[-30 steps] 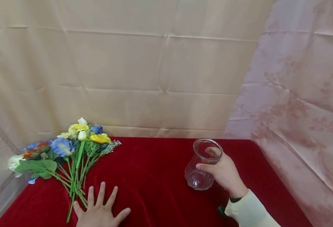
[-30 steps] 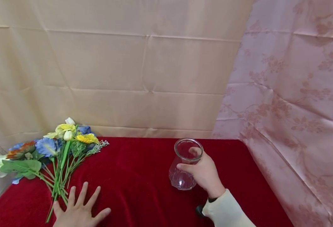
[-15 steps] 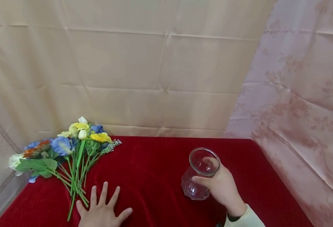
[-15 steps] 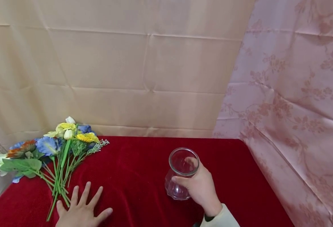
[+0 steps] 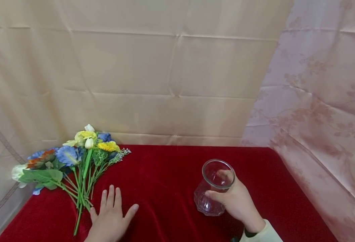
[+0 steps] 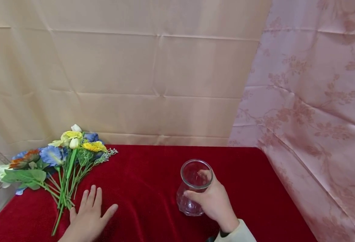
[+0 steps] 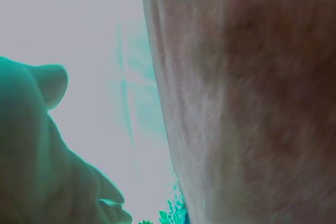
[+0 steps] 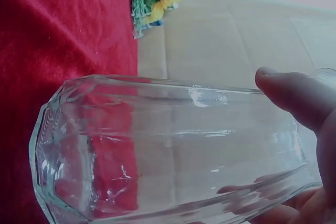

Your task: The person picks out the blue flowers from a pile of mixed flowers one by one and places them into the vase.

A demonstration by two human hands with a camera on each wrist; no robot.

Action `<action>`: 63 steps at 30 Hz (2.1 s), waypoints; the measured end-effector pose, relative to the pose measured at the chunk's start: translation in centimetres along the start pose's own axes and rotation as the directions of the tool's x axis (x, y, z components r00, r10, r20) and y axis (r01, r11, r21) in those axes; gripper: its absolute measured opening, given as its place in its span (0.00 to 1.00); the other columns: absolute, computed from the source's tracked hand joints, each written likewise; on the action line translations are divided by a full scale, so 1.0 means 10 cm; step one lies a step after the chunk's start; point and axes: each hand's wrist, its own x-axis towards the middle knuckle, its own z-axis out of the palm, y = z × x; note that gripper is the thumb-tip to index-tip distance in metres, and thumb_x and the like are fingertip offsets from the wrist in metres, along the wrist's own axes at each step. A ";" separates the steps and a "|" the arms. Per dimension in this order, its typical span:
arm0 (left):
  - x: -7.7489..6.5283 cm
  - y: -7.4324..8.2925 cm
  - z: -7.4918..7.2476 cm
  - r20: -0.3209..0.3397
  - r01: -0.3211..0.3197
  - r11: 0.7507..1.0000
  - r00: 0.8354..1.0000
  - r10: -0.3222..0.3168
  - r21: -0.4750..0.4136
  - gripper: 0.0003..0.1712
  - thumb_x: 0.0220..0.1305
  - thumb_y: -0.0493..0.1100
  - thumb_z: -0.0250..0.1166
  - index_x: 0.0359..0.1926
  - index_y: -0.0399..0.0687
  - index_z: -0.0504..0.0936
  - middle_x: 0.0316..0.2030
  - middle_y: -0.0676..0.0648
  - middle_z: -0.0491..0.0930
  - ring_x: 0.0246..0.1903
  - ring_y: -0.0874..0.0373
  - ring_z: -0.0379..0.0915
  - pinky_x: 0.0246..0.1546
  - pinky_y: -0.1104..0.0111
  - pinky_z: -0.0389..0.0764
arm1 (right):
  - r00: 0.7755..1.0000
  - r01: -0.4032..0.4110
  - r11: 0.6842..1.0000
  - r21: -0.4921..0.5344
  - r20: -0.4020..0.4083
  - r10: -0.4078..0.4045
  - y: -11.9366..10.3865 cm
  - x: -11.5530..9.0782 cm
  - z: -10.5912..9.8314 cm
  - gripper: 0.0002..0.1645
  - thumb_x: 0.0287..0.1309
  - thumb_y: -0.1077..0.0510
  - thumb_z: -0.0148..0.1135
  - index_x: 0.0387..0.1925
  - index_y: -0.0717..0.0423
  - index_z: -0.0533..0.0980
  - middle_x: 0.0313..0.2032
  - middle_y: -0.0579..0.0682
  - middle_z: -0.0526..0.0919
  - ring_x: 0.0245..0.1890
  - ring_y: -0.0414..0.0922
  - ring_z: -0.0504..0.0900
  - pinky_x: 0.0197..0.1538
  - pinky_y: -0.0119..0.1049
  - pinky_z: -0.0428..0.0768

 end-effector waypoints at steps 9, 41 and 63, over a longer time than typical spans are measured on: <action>0.29 -0.31 -0.37 -0.279 -0.077 0.997 0.958 0.071 -0.011 0.59 0.75 0.66 0.46 0.67 0.09 0.36 0.67 0.14 0.29 0.68 0.21 0.22 0.65 0.33 0.38 | 1.000 0.020 1.000 -0.014 -0.009 -0.020 0.04 0.00 0.01 0.51 0.38 0.37 0.82 0.61 0.54 0.71 0.55 0.51 0.80 0.51 0.48 0.80 0.53 0.51 0.76; 0.88 -1.09 -0.86 -0.221 0.004 0.999 0.975 0.003 0.032 0.07 0.57 0.32 0.53 0.33 0.31 0.76 0.29 0.33 0.77 0.27 0.38 0.75 0.23 0.48 0.76 | 0.996 0.081 0.997 -0.019 -0.031 -0.082 0.07 -0.01 0.06 0.48 0.42 0.40 0.81 0.60 0.55 0.70 0.54 0.52 0.80 0.49 0.48 0.81 0.51 0.51 0.77; 0.75 -0.84 -1.02 -0.379 -0.039 0.991 0.925 -0.013 -0.131 0.15 0.69 0.40 0.56 0.37 0.28 0.80 0.29 0.32 0.79 0.27 0.38 0.74 0.28 0.51 0.76 | 0.996 0.082 0.996 -0.027 -0.028 -0.083 0.05 -0.01 0.07 0.48 0.43 0.38 0.80 0.60 0.55 0.69 0.55 0.53 0.80 0.50 0.49 0.80 0.51 0.51 0.77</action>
